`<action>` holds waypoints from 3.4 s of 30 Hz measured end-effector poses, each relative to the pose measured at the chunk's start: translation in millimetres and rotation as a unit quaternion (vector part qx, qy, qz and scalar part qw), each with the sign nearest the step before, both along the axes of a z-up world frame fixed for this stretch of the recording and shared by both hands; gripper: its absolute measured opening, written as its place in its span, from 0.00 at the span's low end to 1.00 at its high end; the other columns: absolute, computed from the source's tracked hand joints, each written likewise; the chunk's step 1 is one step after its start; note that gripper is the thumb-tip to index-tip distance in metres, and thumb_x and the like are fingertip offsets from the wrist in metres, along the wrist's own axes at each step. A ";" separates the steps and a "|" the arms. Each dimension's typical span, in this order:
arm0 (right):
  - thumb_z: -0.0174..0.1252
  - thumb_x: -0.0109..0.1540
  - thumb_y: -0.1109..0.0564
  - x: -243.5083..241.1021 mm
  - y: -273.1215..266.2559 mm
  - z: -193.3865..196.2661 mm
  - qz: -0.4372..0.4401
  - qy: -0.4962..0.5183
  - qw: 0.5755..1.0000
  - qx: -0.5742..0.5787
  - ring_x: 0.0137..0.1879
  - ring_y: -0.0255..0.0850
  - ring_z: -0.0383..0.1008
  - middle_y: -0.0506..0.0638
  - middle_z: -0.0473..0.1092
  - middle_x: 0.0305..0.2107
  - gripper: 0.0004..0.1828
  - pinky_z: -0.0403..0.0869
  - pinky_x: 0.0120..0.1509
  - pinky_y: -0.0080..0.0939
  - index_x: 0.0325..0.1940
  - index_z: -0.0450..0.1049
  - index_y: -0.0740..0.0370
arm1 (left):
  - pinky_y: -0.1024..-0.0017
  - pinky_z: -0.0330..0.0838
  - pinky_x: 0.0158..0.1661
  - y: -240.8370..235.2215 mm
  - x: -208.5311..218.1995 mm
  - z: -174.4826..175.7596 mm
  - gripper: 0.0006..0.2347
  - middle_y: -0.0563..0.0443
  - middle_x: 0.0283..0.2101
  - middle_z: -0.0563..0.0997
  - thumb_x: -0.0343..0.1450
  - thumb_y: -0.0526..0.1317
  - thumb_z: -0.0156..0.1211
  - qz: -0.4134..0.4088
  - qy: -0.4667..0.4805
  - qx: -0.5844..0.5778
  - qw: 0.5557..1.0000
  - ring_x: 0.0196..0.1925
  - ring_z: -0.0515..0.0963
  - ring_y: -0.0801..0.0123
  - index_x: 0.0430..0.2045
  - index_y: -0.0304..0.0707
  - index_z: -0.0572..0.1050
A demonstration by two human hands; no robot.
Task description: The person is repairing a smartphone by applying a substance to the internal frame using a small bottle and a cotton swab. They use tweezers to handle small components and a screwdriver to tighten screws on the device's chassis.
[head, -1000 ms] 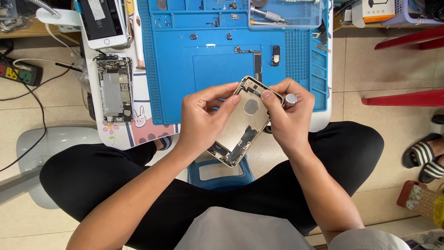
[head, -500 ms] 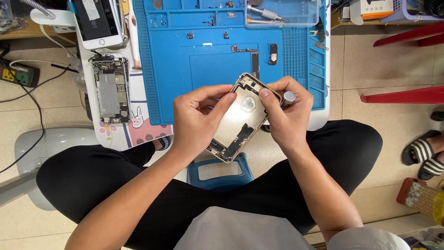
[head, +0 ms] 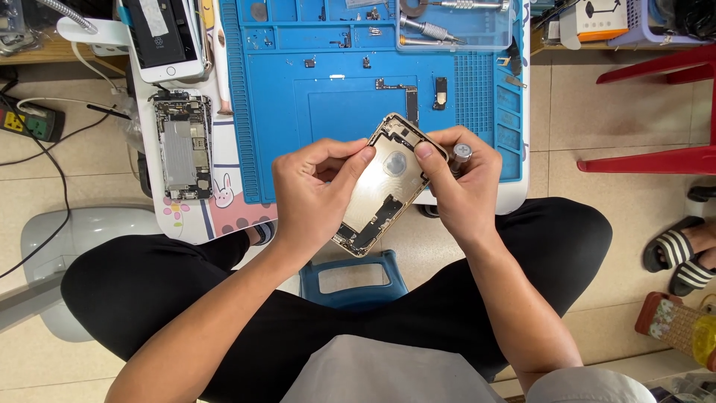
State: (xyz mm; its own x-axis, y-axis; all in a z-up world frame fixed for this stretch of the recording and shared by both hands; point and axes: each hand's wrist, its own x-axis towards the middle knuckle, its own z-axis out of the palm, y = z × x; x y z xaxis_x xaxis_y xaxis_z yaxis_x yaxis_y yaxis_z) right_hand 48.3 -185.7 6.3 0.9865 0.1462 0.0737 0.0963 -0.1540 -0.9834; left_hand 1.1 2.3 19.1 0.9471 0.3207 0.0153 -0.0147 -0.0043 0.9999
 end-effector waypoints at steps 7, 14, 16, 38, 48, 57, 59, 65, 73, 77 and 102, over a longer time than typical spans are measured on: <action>0.64 0.66 0.59 -2.1 0.3 3.5 0.015 0.014 1.000 0.011 0.19 0.29 0.61 0.47 0.63 0.11 0.10 0.64 0.26 0.27 0.47 0.80 0.71 | 0.81 0.78 0.25 3.5 2.1 -3.8 0.04 0.47 0.24 0.86 0.72 0.34 0.71 0.012 -0.001 0.015 1.000 0.26 0.80 0.84 0.36 0.34 0.85; 0.61 0.65 0.61 -2.3 -0.7 4.3 0.030 0.017 0.999 0.035 0.18 0.30 0.59 0.48 0.60 0.10 0.14 0.62 0.26 0.28 0.52 0.79 0.73 | 0.80 0.79 0.27 6.1 3.2 -2.9 0.05 0.46 0.26 0.87 0.71 0.33 0.73 0.020 -0.006 0.004 1.000 0.27 0.83 0.81 0.36 0.32 0.84; 0.61 0.65 0.62 -2.7 -0.7 3.9 0.032 0.021 0.999 0.034 0.18 0.30 0.59 0.48 0.60 0.10 0.14 0.62 0.26 0.28 0.53 0.79 0.74 | 0.80 0.78 0.26 6.5 3.3 -3.9 0.04 0.46 0.25 0.86 0.71 0.33 0.73 0.020 -0.007 0.008 1.000 0.27 0.82 0.81 0.35 0.31 0.84; 0.60 0.64 0.64 16.0 15.0 -1.4 0.087 0.086 0.992 0.009 0.17 0.30 0.60 0.47 0.62 0.09 0.13 0.62 0.25 0.28 0.51 0.80 0.72 | 0.79 0.78 0.23 21.5 4.7 -20.5 0.03 0.46 0.22 0.86 0.70 0.32 0.74 0.052 0.010 0.049 0.997 0.23 0.81 0.79 0.34 0.33 0.85; 0.62 0.62 0.66 16.9 30.8 -12.5 0.081 0.087 0.993 -0.005 0.18 0.28 0.61 0.48 0.66 0.11 0.07 0.62 0.24 0.25 0.43 0.82 0.69 | 0.71 0.77 0.23 31.5 5.8 -7.8 0.20 0.35 0.37 0.85 0.71 0.40 0.66 -0.061 -0.012 0.071 0.996 0.29 0.84 0.62 0.56 0.29 0.72; 0.65 0.60 0.64 1.5 27.0 -18.0 0.066 0.073 0.993 -0.072 0.22 0.27 0.65 0.49 0.75 0.18 0.06 0.65 0.26 0.24 0.41 0.84 0.62 | 0.80 0.72 0.19 13.8 2.7 -22.4 0.04 0.56 0.22 0.83 0.70 0.42 0.71 -0.045 0.027 0.131 0.990 0.23 0.77 0.75 0.31 0.47 0.83; 0.64 0.60 0.65 -1.1 25.7 -12.4 0.064 0.074 0.993 -0.067 0.23 0.26 0.64 0.49 0.74 0.17 0.07 0.64 0.27 0.23 0.41 0.84 0.63 | 0.80 0.69 0.19 11.7 3.7 -17.4 0.03 0.55 0.19 0.80 0.69 0.42 0.71 -0.046 0.030 0.120 0.991 0.21 0.74 0.76 0.29 0.46 0.83; 0.63 0.61 0.64 -5.3 25.7 -4.3 0.062 0.071 0.994 -0.059 0.23 0.26 0.61 0.48 0.73 0.16 0.07 0.63 0.27 0.24 0.41 0.84 0.62 | 0.82 0.63 0.17 10.5 3.9 -16.8 0.05 0.57 0.13 0.74 0.68 0.41 0.73 -0.043 0.029 0.090 0.995 0.18 0.67 0.81 0.23 0.46 0.81; 0.61 0.59 0.66 -4.5 22.2 -9.1 0.051 0.050 0.995 -0.068 0.21 0.27 0.59 0.46 0.68 0.12 0.06 0.61 0.25 0.24 0.35 0.83 0.62 | 0.80 0.62 0.18 6.4 2.1 -15.5 0.07 0.53 0.14 0.73 0.69 0.38 0.72 -0.044 -0.012 0.079 0.996 0.17 0.66 0.79 0.21 0.42 0.79; 0.61 0.58 0.66 -8.0 24.3 -7.2 0.036 0.038 0.998 -0.046 0.22 0.26 0.56 0.45 0.64 0.10 0.05 0.59 0.25 0.25 0.32 0.82 0.61 | 0.79 0.61 0.17 3.4 0.4 -15.1 0.09 0.52 0.14 0.71 0.69 0.38 0.72 -0.042 -0.026 0.099 0.994 0.15 0.66 0.76 0.20 0.42 0.77; 0.41 0.78 0.46 124.3 -47.9 16.1 0.038 -0.132 0.932 -0.335 0.47 0.40 0.67 0.52 0.63 0.44 0.19 0.67 0.54 0.44 0.43 0.73 0.57 | 0.76 0.69 0.59 11.5 32.2 -24.4 0.33 0.55 0.64 0.79 0.68 0.54 0.59 -0.030 0.388 -0.144 0.910 0.63 0.78 0.75 0.69 0.38 0.67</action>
State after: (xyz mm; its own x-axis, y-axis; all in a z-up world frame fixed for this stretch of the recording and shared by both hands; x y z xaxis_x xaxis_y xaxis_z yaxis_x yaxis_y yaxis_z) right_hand 172.6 -233.6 22.3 0.9314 0.3165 0.1797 0.3581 -0.7081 -0.6085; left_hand 33.3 13.7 -5.2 0.6534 0.1523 -0.7416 0.7042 0.2372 0.6692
